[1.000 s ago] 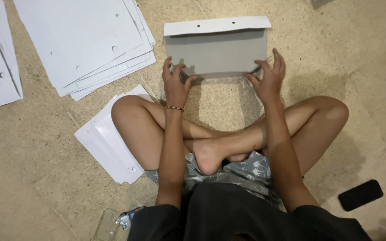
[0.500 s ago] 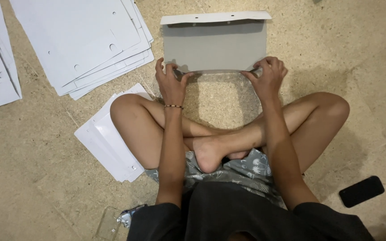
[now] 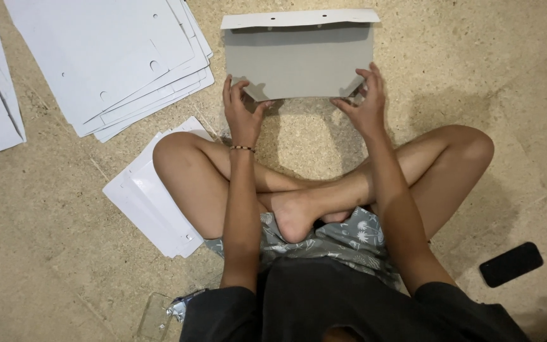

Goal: The person is sitting on the floor and manually assembling a cardboard box by folding the pre-scored sides and tucking in the flaps.

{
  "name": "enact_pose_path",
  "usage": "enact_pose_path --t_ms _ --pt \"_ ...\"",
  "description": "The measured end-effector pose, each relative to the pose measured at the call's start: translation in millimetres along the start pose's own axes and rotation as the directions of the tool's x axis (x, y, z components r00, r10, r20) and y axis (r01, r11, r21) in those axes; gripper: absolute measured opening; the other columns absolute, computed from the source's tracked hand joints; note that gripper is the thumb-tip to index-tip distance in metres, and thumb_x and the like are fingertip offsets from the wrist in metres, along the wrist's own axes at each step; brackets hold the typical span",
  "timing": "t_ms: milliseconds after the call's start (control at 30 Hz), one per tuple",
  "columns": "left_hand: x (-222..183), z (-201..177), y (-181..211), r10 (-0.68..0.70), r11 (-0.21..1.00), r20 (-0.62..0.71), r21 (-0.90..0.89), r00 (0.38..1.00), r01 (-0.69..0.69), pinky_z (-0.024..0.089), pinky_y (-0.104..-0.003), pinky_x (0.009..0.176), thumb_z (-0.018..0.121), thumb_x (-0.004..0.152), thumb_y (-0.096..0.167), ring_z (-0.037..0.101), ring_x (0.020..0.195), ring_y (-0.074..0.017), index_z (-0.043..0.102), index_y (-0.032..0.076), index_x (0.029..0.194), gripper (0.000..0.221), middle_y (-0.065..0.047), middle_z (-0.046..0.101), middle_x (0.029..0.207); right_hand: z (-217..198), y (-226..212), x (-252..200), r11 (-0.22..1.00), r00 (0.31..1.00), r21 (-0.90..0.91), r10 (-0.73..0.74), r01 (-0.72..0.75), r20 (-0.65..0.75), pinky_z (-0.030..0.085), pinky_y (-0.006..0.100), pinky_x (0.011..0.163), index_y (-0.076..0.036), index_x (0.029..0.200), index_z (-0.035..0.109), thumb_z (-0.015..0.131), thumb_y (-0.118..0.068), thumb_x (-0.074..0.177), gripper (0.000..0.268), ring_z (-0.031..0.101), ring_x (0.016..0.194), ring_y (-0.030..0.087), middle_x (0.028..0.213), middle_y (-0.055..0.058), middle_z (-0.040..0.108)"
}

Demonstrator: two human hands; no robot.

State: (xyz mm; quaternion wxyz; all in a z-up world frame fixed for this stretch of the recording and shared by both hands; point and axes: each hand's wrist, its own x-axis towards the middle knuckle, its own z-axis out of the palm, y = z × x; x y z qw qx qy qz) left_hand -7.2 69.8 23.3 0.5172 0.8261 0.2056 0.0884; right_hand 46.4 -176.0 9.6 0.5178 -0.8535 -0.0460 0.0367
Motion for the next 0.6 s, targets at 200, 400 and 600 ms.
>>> enact_pose_path --t_ms 200,400,600 --pt "6 13 -17 0.104 0.983 0.047 0.144 0.993 -0.110 0.036 -0.046 0.106 0.080 0.062 0.005 0.043 0.123 -0.0325 0.038 0.016 0.129 0.080 -0.012 0.029 0.141 5 -5 2 0.999 0.994 -0.018 -0.045 0.046 0.095 0.048 0.050 0.092 -0.019 0.138 0.022 0.079 0.000 0.066 0.094 0.046 0.115 0.042 0.136 0.025 0.032" --pt "4 15 -16 0.172 0.983 0.145 -0.092 0.974 -0.159 0.042 -0.046 0.101 0.077 0.064 0.002 0.049 0.118 -0.0356 0.027 0.018 0.136 0.089 -0.018 0.044 0.133 6 -21 0 0.996 0.985 0.079 -0.047 0.034 0.165 0.045 0.048 0.096 -0.014 0.134 0.026 0.076 0.001 0.068 0.084 0.049 0.115 0.036 0.128 0.022 0.046" --pt "0 9 6 0.101 0.986 0.268 -0.159 0.958 -0.060 0.046 -0.045 0.097 0.077 0.062 0.030 0.046 0.119 -0.0325 0.037 0.023 0.132 0.081 -0.011 0.039 0.137 0 -43 -3 0.957 0.912 0.202 0.116 -0.209 0.394 0.056 0.037 0.079 -0.005 0.121 0.048 0.066 -0.033 0.073 0.059 0.059 0.099 0.028 0.111 0.015 0.059"
